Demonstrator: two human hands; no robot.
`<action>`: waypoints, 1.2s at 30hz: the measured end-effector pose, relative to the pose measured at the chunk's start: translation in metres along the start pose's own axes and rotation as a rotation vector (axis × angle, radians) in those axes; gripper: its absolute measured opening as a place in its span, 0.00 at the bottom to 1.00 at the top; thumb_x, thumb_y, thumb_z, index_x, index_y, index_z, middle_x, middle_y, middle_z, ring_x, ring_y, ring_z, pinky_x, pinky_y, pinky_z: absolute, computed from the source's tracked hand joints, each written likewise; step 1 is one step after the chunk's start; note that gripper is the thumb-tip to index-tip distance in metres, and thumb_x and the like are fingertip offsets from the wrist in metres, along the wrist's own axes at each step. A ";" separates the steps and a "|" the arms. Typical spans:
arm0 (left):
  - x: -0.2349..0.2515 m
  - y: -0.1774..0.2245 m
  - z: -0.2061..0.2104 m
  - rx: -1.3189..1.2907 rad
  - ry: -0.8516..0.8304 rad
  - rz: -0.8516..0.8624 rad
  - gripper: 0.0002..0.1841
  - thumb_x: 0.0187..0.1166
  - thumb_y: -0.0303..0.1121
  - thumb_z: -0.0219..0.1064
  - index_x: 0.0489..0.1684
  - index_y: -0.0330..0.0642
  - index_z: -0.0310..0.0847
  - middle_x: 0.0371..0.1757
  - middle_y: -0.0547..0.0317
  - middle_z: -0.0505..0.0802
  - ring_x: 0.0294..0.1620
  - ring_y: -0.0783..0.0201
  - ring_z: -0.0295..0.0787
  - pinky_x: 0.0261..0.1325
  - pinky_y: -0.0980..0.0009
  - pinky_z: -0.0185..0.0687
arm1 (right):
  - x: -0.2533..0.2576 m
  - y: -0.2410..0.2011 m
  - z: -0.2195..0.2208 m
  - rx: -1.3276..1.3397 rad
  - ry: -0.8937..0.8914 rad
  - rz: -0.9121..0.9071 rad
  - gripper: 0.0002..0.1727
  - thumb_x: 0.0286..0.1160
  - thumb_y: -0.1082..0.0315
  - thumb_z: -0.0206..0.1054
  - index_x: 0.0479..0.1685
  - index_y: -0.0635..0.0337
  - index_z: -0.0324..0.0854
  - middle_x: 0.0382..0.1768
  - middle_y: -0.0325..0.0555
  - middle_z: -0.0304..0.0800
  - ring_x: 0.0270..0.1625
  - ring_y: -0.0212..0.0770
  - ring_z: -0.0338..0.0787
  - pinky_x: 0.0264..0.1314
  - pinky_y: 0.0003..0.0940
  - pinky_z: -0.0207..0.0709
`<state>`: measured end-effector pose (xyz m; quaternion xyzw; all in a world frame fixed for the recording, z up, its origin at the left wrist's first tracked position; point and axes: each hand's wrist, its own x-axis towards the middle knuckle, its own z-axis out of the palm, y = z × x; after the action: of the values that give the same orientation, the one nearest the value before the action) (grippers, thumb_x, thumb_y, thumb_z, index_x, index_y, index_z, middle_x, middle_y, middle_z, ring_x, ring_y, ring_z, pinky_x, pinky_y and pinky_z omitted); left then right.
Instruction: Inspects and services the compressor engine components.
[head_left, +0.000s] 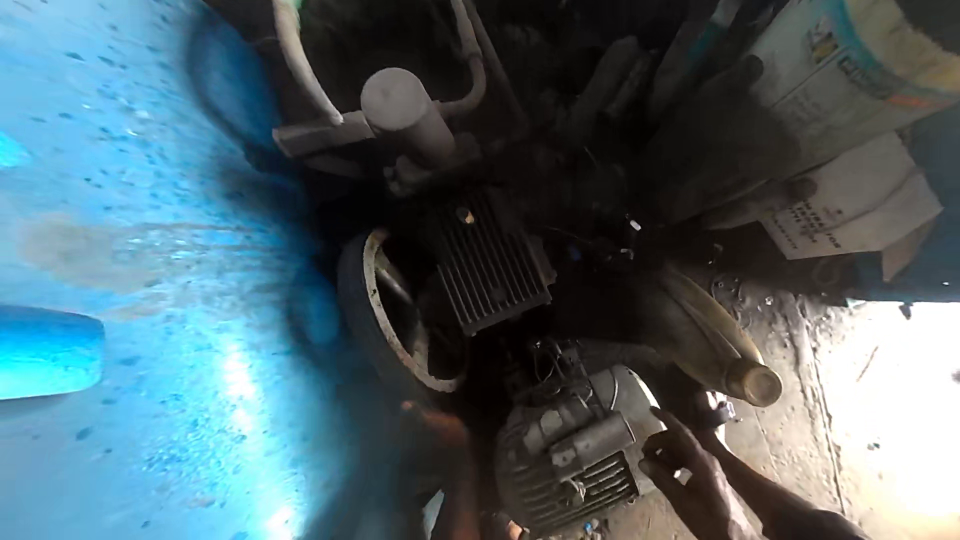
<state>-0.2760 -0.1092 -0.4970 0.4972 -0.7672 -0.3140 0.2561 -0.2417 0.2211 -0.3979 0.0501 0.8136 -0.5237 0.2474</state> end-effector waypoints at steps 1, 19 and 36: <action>-0.002 -0.013 0.001 0.016 0.003 0.016 0.30 0.95 0.44 0.43 0.81 0.23 0.60 0.78 0.31 0.76 0.81 0.52 0.72 0.85 0.66 0.62 | 0.003 0.001 -0.002 -0.006 0.050 -0.018 0.39 0.73 0.66 0.73 0.84 0.68 0.64 0.45 0.40 0.95 0.37 0.33 0.94 0.40 0.33 0.92; 0.016 0.014 0.004 -0.049 -0.081 -0.073 0.32 0.95 0.46 0.40 0.79 0.22 0.66 0.77 0.30 0.78 0.81 0.49 0.72 0.87 0.58 0.61 | 0.007 0.011 -0.003 0.003 0.112 0.005 0.42 0.73 0.63 0.74 0.87 0.67 0.60 0.44 0.38 0.94 0.33 0.32 0.92 0.36 0.32 0.91; -0.053 -0.104 -0.038 0.233 -0.187 0.033 0.37 0.94 0.52 0.36 0.85 0.24 0.59 0.81 0.31 0.75 0.84 0.49 0.70 0.88 0.58 0.59 | -0.005 0.021 -0.017 -0.027 0.023 0.053 0.41 0.74 0.65 0.73 0.87 0.68 0.61 0.44 0.41 0.95 0.33 0.34 0.93 0.37 0.35 0.91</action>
<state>-0.1673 -0.1009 -0.5525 0.4798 -0.8269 -0.2634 0.1292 -0.2358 0.2464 -0.4072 0.0744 0.8217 -0.5054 0.2527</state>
